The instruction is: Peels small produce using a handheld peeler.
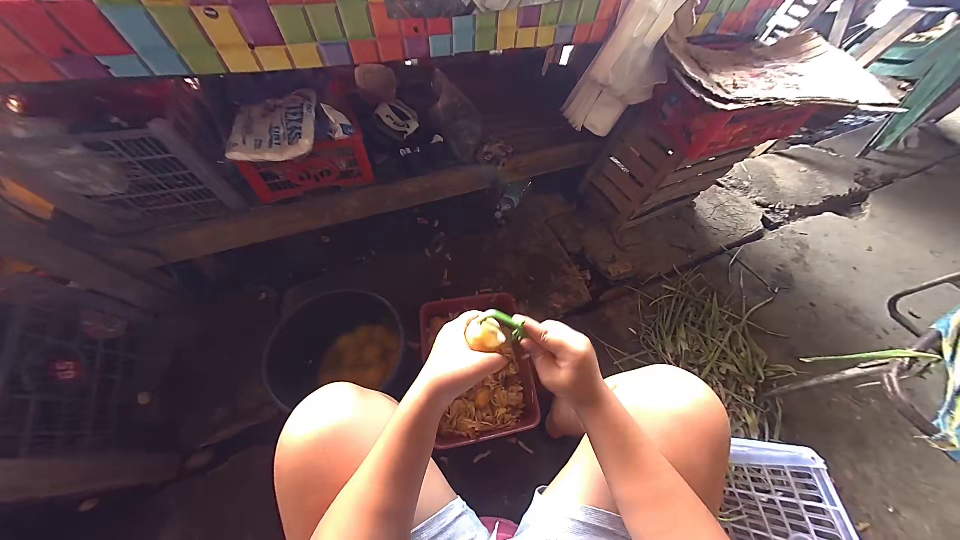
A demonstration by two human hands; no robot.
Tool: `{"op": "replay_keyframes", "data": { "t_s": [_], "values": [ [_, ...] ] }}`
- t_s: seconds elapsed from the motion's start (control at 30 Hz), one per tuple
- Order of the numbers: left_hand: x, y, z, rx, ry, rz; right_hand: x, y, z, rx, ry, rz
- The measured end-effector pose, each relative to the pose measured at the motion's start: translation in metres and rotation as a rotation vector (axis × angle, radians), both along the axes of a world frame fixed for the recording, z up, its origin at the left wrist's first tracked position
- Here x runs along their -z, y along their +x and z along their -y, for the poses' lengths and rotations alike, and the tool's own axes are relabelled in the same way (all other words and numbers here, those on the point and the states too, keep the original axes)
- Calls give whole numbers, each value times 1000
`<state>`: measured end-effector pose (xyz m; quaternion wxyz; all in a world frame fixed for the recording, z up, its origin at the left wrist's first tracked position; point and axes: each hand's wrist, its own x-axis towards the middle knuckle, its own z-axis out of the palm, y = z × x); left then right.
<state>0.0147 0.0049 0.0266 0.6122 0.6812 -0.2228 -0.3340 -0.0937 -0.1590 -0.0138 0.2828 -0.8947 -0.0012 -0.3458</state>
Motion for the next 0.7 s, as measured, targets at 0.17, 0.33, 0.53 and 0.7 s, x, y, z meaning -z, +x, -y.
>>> {"op": "replay_keyframes", "data": {
  "t_s": [0.17,0.33,0.53,0.7],
  "values": [
    [-2,2,-5,4,-143,-62,0,5,11,115,34,38],
    [-1,3,-1,-18,-15,-3,-11,-4,-12,-85,19,73],
    [-4,1,-7,113,-157,6,4,1,13,125,-15,-87],
    [-4,4,-1,-10,-11,-6,-11,-5,-8,-45,62,71]
  ]
}}
